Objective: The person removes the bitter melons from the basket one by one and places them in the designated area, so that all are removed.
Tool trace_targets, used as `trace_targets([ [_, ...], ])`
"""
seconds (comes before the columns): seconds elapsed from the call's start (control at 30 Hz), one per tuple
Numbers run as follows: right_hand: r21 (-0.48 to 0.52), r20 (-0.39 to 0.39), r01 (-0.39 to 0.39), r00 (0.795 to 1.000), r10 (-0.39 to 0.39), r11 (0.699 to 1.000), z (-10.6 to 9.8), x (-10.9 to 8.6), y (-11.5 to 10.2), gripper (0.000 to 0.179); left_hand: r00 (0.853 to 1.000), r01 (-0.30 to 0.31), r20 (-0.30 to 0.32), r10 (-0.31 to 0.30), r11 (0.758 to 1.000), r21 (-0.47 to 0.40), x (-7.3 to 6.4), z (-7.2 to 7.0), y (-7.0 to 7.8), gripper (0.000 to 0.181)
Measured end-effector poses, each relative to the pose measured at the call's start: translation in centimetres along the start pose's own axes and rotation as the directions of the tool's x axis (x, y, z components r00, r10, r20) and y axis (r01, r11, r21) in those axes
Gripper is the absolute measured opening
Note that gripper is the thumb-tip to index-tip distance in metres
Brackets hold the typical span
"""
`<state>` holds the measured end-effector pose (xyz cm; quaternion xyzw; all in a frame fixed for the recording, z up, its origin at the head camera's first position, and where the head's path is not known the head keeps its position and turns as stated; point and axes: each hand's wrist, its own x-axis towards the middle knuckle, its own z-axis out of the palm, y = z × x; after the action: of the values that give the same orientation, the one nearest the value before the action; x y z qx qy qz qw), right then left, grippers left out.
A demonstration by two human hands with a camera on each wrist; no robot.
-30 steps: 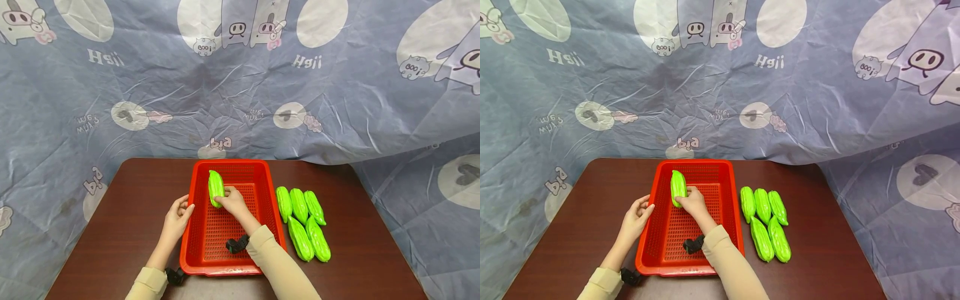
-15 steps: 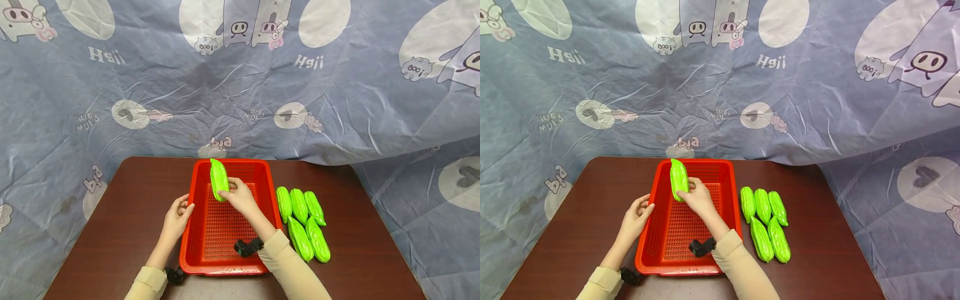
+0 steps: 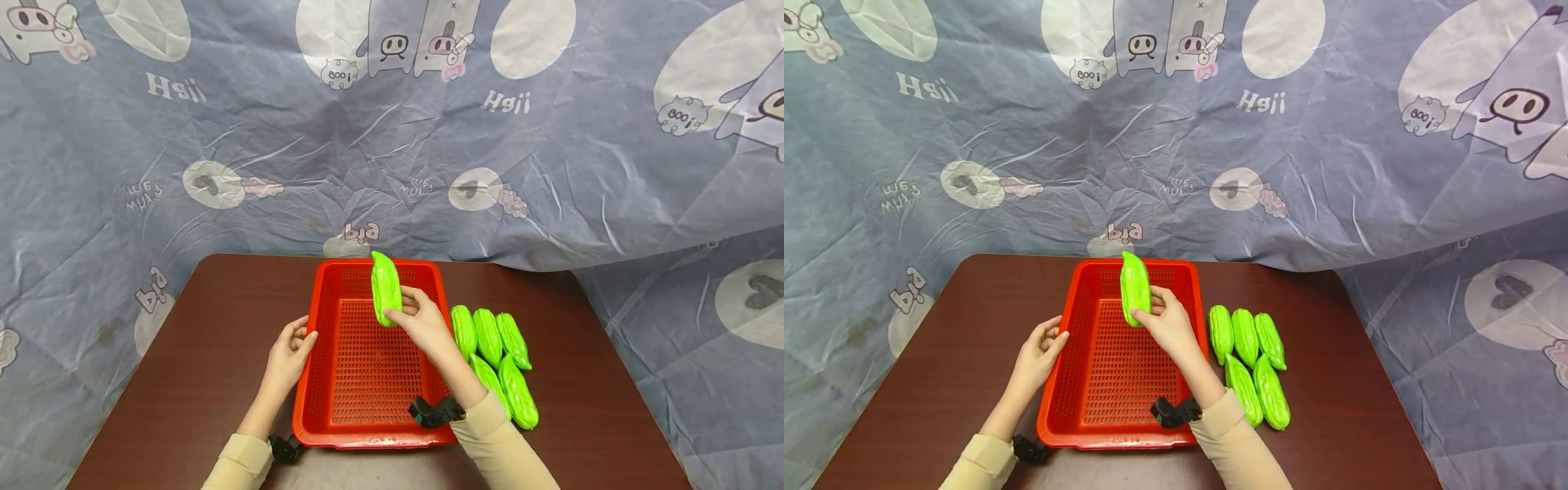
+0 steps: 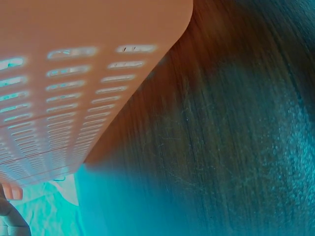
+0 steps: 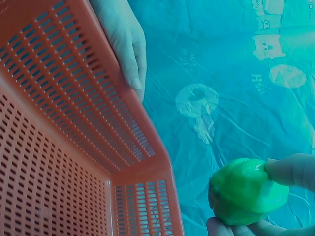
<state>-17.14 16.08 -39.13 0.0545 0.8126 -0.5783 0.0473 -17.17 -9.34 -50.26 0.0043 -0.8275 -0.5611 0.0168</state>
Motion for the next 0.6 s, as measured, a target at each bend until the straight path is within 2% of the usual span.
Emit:
trace_targets([
  [0.6, -0.006, -0.034, -0.035, 0.999, 0.034, 0.999, -5.2, -1.7, 1.5, 0.067, 1.000, 0.005, 0.001, -0.005, 1.000, -0.005, 0.0, 0.0, 0.1, 0.052],
])
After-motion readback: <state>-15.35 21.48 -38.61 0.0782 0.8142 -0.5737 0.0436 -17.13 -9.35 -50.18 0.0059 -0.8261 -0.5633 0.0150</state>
